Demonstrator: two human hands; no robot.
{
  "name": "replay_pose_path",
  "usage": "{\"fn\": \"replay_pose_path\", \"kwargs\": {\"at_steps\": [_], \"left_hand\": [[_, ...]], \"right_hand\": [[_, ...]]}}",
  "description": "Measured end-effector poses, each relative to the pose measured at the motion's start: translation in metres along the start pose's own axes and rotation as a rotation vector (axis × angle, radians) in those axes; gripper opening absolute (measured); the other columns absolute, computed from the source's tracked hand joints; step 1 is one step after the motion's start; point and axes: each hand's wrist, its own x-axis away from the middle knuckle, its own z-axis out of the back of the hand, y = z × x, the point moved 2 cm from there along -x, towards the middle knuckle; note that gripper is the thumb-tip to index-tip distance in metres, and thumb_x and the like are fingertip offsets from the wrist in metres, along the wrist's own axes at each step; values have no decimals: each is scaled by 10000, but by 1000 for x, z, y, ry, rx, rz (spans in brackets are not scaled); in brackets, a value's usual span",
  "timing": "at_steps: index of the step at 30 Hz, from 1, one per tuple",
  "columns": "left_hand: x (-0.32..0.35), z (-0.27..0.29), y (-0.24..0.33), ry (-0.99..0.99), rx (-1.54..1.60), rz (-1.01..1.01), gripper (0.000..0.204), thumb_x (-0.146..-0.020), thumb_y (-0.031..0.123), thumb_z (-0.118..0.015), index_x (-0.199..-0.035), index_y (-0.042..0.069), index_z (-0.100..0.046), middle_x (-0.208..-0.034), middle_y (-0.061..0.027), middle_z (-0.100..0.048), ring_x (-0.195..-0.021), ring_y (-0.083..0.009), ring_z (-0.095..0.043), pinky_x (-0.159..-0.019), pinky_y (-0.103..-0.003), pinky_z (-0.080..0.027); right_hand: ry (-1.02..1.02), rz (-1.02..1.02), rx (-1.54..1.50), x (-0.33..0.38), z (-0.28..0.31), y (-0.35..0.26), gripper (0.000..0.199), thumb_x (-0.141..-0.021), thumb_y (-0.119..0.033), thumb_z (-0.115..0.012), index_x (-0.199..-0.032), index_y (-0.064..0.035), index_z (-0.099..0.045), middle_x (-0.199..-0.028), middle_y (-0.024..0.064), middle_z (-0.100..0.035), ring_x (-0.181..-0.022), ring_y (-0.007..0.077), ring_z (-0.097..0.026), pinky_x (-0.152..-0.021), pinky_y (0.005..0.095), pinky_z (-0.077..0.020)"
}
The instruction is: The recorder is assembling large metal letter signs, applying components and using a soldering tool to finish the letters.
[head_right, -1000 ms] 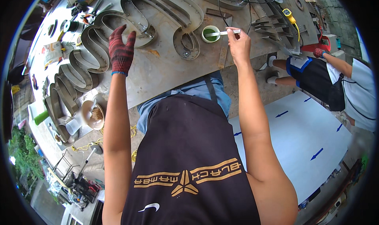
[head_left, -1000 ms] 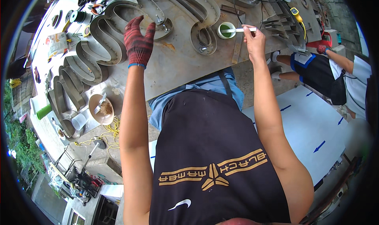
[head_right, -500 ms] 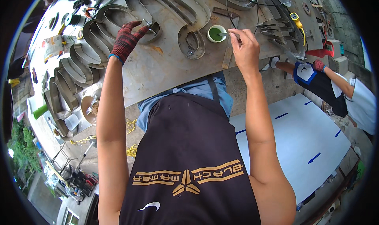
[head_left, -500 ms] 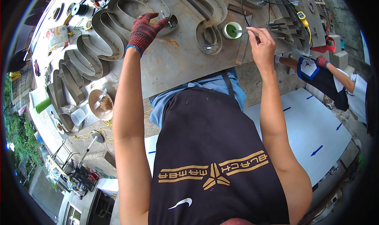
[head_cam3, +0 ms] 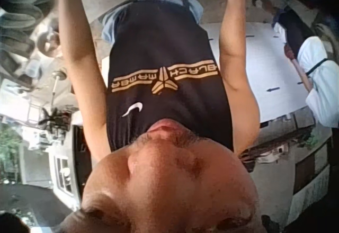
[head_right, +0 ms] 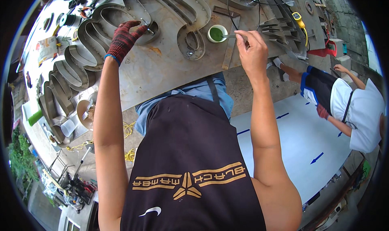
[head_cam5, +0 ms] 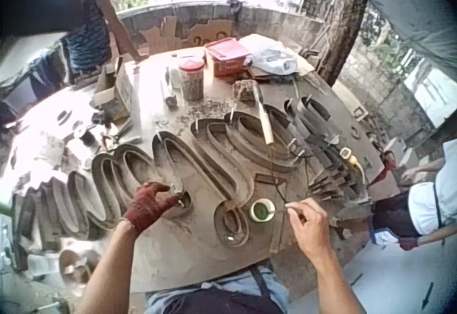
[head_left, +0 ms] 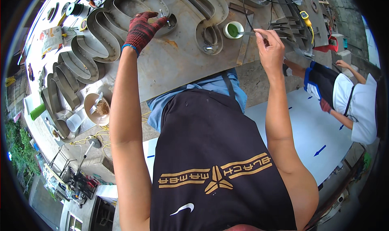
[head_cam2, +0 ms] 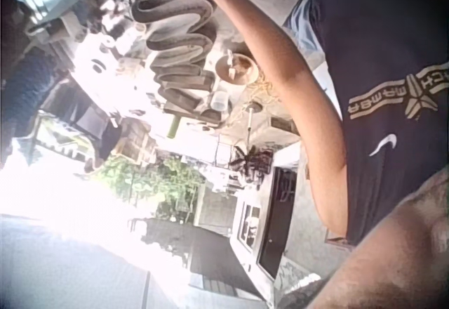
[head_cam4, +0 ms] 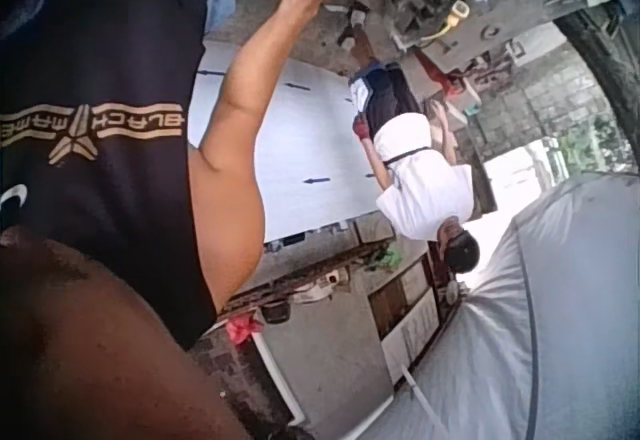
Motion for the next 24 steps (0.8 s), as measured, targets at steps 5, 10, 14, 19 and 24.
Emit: {"fn": "replay_pose_path", "kwargs": {"at_steps": [5, 10, 14, 19, 24], "left_hand": [[5, 2, 9, -40, -9, 26, 752, -844, 646, -733, -1346, 90, -682, -1432, -243, -567, -1392, -406, -445, -1190, -463, -352], [5, -2, 6, -29, -22, 26, 768, -837, 668, -723, -1350, 98, -682, -1434, -236, -568, -1390, -405, -447, -1187, -464, -356], [4, 0, 10, -37, -49, 46, 793, -811, 692, -731, -1345, 107, -685, -1446, -219, -564, -1393, -401, -448, -1183, -465, -365], [4, 1, 13, -37, -93, 54, 782, -796, 699, -741, -1336, 136, -695, -1456, -204, -560, -1398, -395, -453, -1183, -461, -371], [4, 0, 12, -17, -102, 61, 767, -788, 703, -745, -1323, 154, -706, -1448, -201, -568, -1392, -390, -469, -1174, -454, -388]], "right_hand": [[87, -69, -62, -17, 6, -32, 134, -962, -110, -714, -1070, -54, -773, -891, 54, -707, -693, 106, -611, -640, 270, -489], [82, -37, -340, -48, -30, -74, 145, -986, -146, -704, -1045, -42, -784, -848, 6, -709, -727, 54, -596, -651, 235, -483], [7, 140, -282, -68, -82, -94, 139, -953, -136, -723, -1046, -55, -785, -874, 36, -731, -686, 82, -610, -627, 252, -488], [-90, 175, -238, -73, -126, -102, 124, -924, -180, -707, -947, -77, -772, -832, 98, -692, -674, 256, -666, -657, 394, -527], [-114, 204, -163, -75, -147, -100, 134, -933, -192, -694, -950, -82, -769, -860, 93, -699, -751, 298, -682, -710, 424, -541]]}}
